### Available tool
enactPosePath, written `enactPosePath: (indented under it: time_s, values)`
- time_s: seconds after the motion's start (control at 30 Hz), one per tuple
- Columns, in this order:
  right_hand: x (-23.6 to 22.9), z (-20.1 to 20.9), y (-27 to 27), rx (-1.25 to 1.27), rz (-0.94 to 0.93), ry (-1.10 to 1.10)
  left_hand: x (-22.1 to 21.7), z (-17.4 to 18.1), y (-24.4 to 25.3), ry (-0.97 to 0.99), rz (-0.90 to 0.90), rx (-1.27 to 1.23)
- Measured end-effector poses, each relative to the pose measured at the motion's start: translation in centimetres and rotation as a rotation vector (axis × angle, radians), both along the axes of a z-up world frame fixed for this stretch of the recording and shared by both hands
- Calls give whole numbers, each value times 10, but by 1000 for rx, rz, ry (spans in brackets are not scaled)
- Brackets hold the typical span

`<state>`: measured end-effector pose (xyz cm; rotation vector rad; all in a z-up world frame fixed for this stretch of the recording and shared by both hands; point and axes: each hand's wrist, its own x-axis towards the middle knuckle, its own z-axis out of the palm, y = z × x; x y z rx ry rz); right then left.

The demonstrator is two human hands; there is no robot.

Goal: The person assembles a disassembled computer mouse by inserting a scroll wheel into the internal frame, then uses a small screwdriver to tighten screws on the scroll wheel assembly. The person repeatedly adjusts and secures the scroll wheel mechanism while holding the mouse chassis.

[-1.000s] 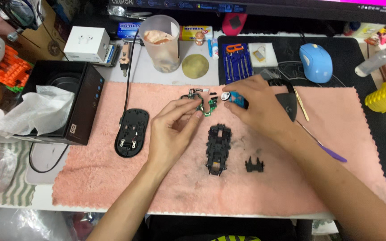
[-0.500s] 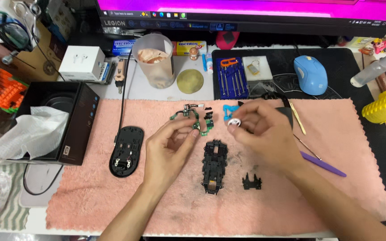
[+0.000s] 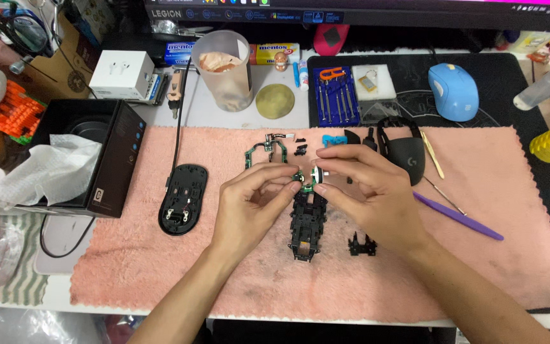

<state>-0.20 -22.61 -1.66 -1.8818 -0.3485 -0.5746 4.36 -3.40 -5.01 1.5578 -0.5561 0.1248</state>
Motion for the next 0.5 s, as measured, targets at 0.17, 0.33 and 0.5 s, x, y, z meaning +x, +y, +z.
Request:
enactPosePath:
  time_s: [0.17,0.33,0.5]
  values:
    - [1,-8,-4,-111,6,-72,0,0,2,8,-12,-22]
    - [4,-11,-6,-173,1,-125,-1,2,1,18,-21,-21]
    - [3,-13,-4,-228,6,-162,-1,3,1,-18,-22,27]
